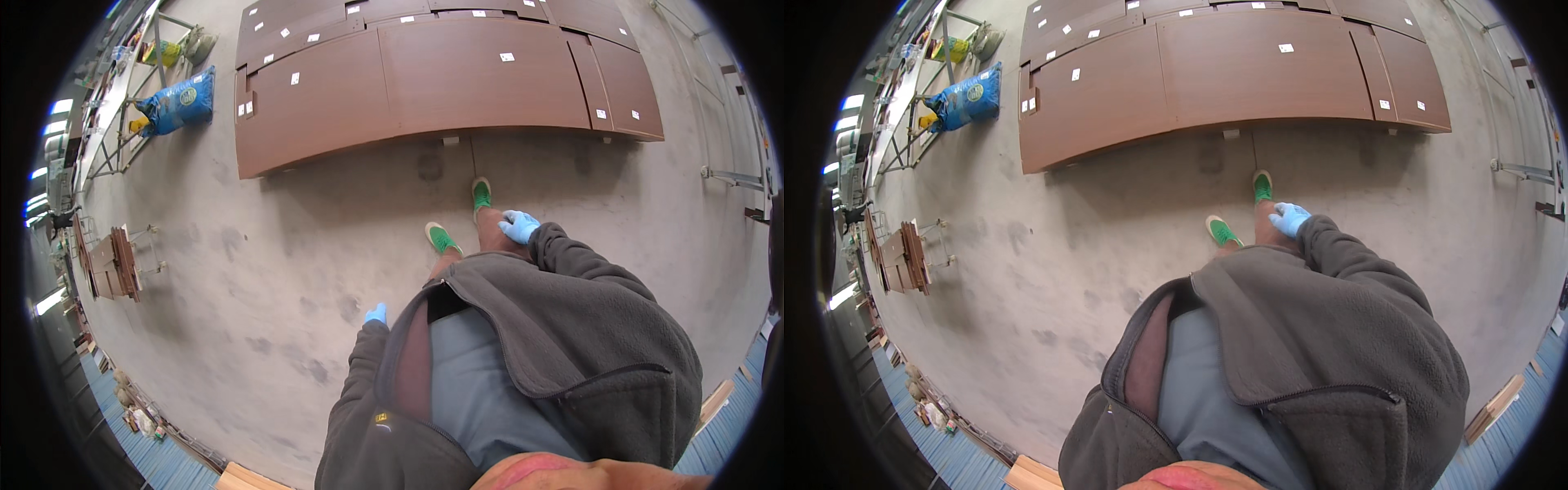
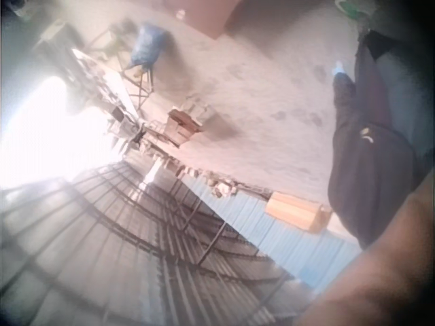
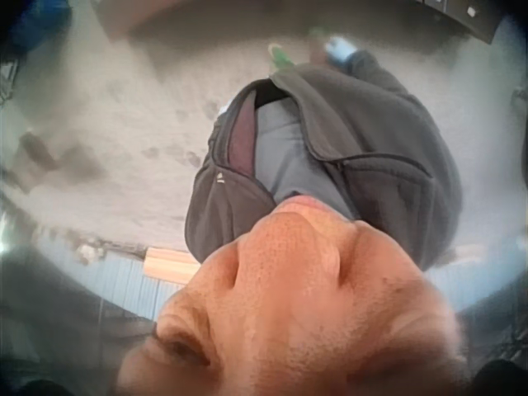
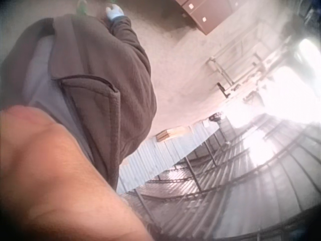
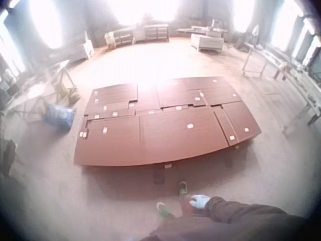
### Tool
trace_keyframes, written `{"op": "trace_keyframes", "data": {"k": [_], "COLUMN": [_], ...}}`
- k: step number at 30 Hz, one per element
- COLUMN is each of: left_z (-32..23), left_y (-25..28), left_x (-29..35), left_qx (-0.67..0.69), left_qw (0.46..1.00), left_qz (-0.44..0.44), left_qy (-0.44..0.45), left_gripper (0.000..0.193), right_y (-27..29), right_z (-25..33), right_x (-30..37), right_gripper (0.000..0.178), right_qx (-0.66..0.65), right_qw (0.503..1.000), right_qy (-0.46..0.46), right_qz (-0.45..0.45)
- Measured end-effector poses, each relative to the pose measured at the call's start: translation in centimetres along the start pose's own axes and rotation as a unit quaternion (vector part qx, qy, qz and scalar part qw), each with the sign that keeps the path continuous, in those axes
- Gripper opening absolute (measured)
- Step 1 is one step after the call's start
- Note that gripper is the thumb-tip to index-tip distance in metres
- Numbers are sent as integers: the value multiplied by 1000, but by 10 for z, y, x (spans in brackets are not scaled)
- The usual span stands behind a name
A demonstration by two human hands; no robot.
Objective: The person handles brown wood panels, wiping them with a cloth and applying a small amount of filler or putty to an edge. They move panels between a floor stack and a workbench, then apply the filler to a panel edge.
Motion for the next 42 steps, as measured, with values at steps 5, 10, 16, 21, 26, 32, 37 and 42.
{"op": "trace_keyframes", "data": {"k": [5, 10, 16, 21, 26, 32, 37, 42], "left_z": [-63, -193, -347, -452, -528, -587, -614, -624], "left_y": [-2, -26, -37, -60, -70, -77, -92, -99], "left_x": [-6, -13, -57, -142, -216, -275, -297, -302], "left_qx": [78, 155, 197, 349, 323, 331, 378, 373], "left_qw": [993, 969, 946, 905, 914, 913, 908, 915], "left_qz": [80, 107, 114, 171, 222, 229, 179, 154], "left_qy": [-34, -158, -231, -171, -103, -70, -41, -24], "left_gripper": [61, 58, 64, 42, 49, 59, 34, 37], "right_y": [5, 0, -22, -40, -72, -118, -135, -139], "right_z": [52, 77, 78, 86, 95, 97, 98, 96], "right_x": [-27, -110, -259, -391, -505, -583, -605, -611], "right_gripper": [58, 47, 58, 70, 88, 102, 101, 99], "right_qx": [106, 190, 286, 325, 368, 403, 378, 388], "right_qw": [993, 972, 930, 903, 885, 888, 907, 909], "right_qy": [46, 135, 214, 224, 225, 169, 121, 102], "right_qz": [26, 0, -85, -170, -174, -142, -141, -118]}}
Point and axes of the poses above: each hand's wrist, its own x-axis away from the middle knuckle, its own y-axis out of the back of the hand, z = x × y, the point moved 2 cm from there along -x, towards the middle knuckle, and after that the axes turned 13 degrees about y, right-handed, at the moved point
